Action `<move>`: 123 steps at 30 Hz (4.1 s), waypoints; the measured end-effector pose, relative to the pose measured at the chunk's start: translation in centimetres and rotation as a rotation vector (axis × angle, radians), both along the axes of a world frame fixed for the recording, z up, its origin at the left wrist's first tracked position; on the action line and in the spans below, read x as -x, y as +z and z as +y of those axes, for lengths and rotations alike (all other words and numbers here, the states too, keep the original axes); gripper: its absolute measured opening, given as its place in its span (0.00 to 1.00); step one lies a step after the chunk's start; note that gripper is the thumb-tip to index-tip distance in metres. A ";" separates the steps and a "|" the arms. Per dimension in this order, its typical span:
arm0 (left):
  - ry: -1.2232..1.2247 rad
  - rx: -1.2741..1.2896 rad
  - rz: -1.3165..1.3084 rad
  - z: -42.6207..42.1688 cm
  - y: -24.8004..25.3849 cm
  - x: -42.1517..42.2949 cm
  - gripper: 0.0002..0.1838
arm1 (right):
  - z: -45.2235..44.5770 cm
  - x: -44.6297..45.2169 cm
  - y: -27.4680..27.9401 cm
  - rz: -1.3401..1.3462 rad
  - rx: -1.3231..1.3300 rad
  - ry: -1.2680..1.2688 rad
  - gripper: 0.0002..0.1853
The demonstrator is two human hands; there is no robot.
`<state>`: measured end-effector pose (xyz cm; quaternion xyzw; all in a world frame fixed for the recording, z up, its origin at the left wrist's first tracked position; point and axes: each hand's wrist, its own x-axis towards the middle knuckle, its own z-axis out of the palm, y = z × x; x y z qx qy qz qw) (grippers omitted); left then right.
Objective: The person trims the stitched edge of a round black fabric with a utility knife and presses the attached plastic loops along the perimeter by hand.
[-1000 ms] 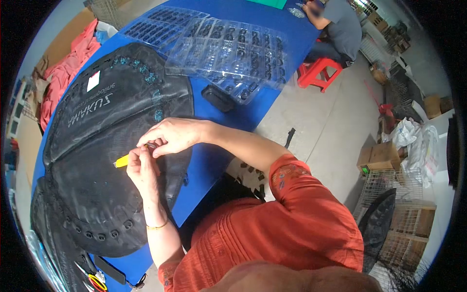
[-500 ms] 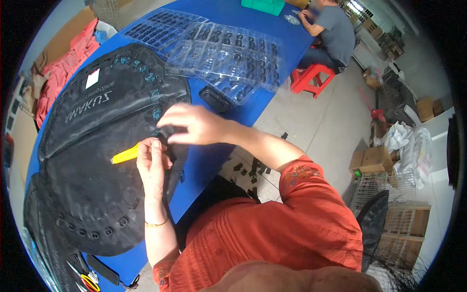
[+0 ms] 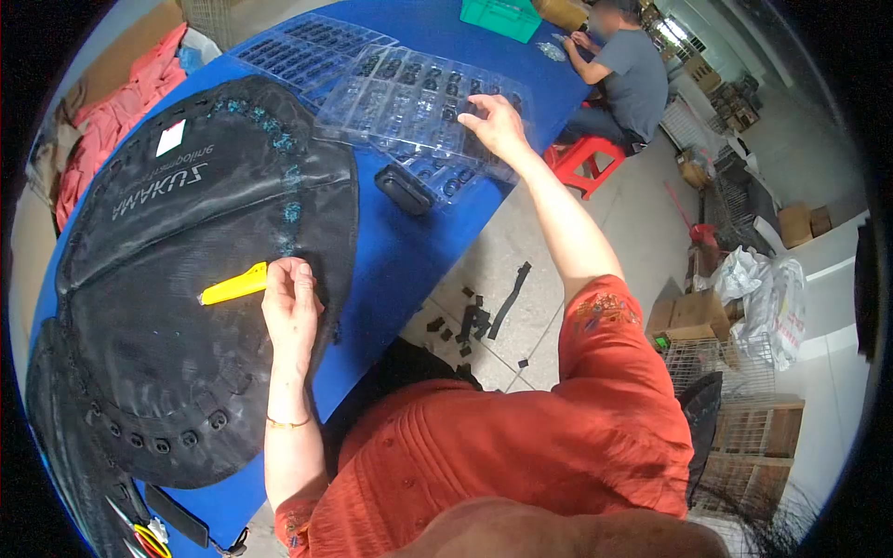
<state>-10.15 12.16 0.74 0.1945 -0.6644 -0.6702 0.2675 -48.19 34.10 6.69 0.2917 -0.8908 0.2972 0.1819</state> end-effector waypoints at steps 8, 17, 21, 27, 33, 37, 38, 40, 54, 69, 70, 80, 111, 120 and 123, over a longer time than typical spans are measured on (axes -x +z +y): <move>0.024 0.046 -0.011 -0.2 -0.9 0.1 0.04 | -2.2 0.2 -1.8 -0.037 -0.264 -0.023 0.26; 0.057 0.193 -0.083 0.0 -1.0 0.0 0.03 | -3.5 -0.1 -2.0 -0.118 -0.378 -0.125 0.28; 0.065 0.212 -0.100 0.0 -1.2 0.0 0.03 | -3.6 0.2 -2.0 -0.150 -0.400 -0.129 0.29; 0.040 0.146 -0.107 -0.2 -0.7 -0.1 0.03 | -3.1 0.2 -1.7 -0.147 -0.410 -0.142 0.27; 0.070 0.252 -0.039 -0.6 -1.9 0.2 0.04 | -1.2 2.1 -1.6 0.030 -0.203 -0.134 0.08; 0.061 0.243 -0.039 -0.5 -1.9 0.3 0.05 | -1.4 0.9 -1.1 0.045 -0.208 -0.101 0.08; 0.083 0.268 -0.065 -0.4 -1.7 0.3 0.05 | -1.5 0.7 -1.0 0.080 -0.164 -0.066 0.08; 0.098 0.275 -0.155 -0.8 -1.3 0.0 0.05 | -2.6 -1.3 -0.4 0.185 -0.119 0.017 0.10; 0.015 0.787 -0.136 3.2 1.6 -6.6 0.07 | -9.7 -20.2 -1.9 0.170 -0.035 0.786 0.08; 0.442 1.092 -0.595 0.8 -0.4 -15.9 0.12 | -19.8 -27.9 -6.9 0.123 -0.022 0.904 0.29; 0.435 1.096 -0.584 1.1 -0.6 -16.0 0.12 | -20.0 -28.3 -7.4 0.139 -0.006 0.940 0.27; 0.457 1.158 -0.570 -0.5 1.4 -13.4 0.08 | -21.3 -24.3 -9.7 -0.015 0.484 0.637 0.13; 0.129 -0.052 0.065 0.3 3.1 -10.9 0.31 | -21.6 -21.3 -10.9 -0.810 0.817 0.648 0.20; 0.565 1.025 -0.591 -2.4 1.0 -18.8 0.21 | -21.4 -21.6 -10.0 -0.856 0.735 0.591 0.20; 0.646 1.093 -0.784 -4.0 -0.8 -22.4 0.25 | -21.8 -21.4 -11.0 -0.736 0.688 0.650 0.19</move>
